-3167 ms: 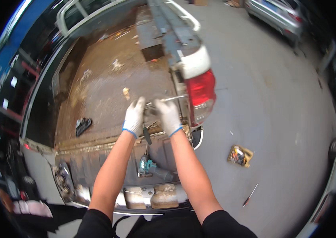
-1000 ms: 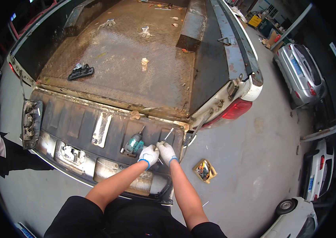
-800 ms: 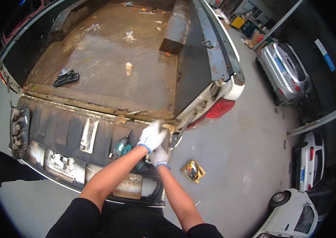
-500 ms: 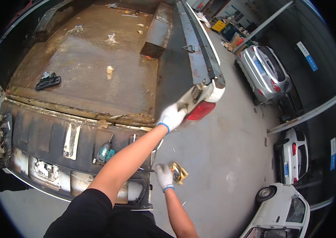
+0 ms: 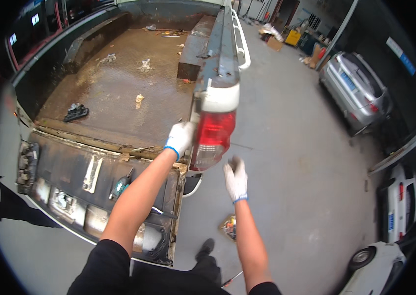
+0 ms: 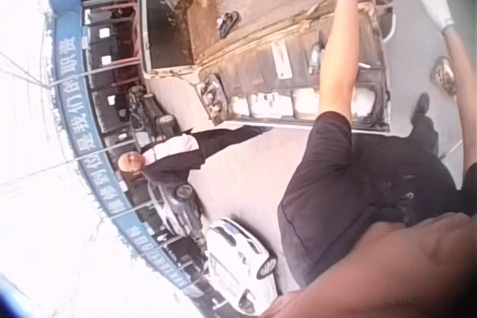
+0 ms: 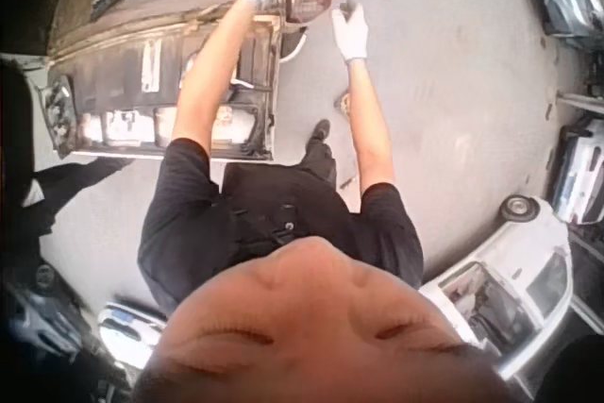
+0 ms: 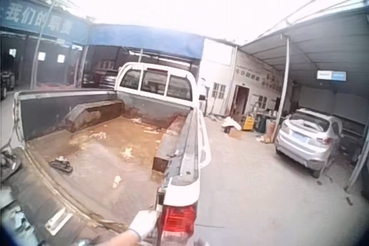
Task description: The person removes a red taillight assembly from the rear of a white van, disconnects the wiring, and places it on the tailgate. They then retrieve a replacement taillight, connect the wiring, and install it into the vehicle. The person repeats this process for the opposite side, handling both taillights and associated wiring throughout.
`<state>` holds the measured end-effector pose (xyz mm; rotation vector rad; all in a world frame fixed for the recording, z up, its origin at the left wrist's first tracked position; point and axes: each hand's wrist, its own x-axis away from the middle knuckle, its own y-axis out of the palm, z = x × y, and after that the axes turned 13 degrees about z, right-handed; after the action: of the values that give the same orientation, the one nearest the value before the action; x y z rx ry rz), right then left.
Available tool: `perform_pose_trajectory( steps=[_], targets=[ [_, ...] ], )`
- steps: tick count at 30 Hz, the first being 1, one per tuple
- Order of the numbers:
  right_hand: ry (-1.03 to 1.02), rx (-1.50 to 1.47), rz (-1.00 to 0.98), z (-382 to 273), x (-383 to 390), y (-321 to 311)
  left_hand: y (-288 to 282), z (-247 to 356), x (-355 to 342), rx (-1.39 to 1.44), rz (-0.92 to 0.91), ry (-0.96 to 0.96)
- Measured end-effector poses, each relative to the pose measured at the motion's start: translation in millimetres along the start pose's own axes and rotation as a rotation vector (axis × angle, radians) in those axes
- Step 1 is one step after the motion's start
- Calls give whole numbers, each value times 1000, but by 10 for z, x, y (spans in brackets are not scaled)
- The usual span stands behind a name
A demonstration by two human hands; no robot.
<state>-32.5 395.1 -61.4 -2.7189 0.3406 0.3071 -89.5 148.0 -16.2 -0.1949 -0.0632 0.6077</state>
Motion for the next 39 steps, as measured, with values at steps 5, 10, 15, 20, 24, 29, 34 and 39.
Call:
perform_pose_trajectory(
  steps=[5, 10, 15, 20, 24, 29, 34, 39],
  targets=[
    [-76, -13, -267, -343, -570, 7, -264, 98, 145, 208, 298, -284],
    [-27, -56, -397, -436, -758, -138, -969, -882, 767, -13, 321, -255],
    [40, -155, -487, -186, -720, -129, -1233, -1659, 1659, 27, 513, -567],
    [328, -228, -509, 182, -571, -162, -906, -1864, 1296, 93, 515, -551],
    [393, -104, -561, 355, -509, -201, -597, -2029, 328, -166, 603, -257],
    [525, -5, -522, 626, -791, -577, 78, -1950, -683, -231, 448, -323],
    [554, -35, -475, 579, -1069, -571, 402, -1970, -1316, -310, 383, -208],
    [458, -198, -439, 245, -1297, -95, 326, -1724, -1091, -148, 477, -122]
  ],
)
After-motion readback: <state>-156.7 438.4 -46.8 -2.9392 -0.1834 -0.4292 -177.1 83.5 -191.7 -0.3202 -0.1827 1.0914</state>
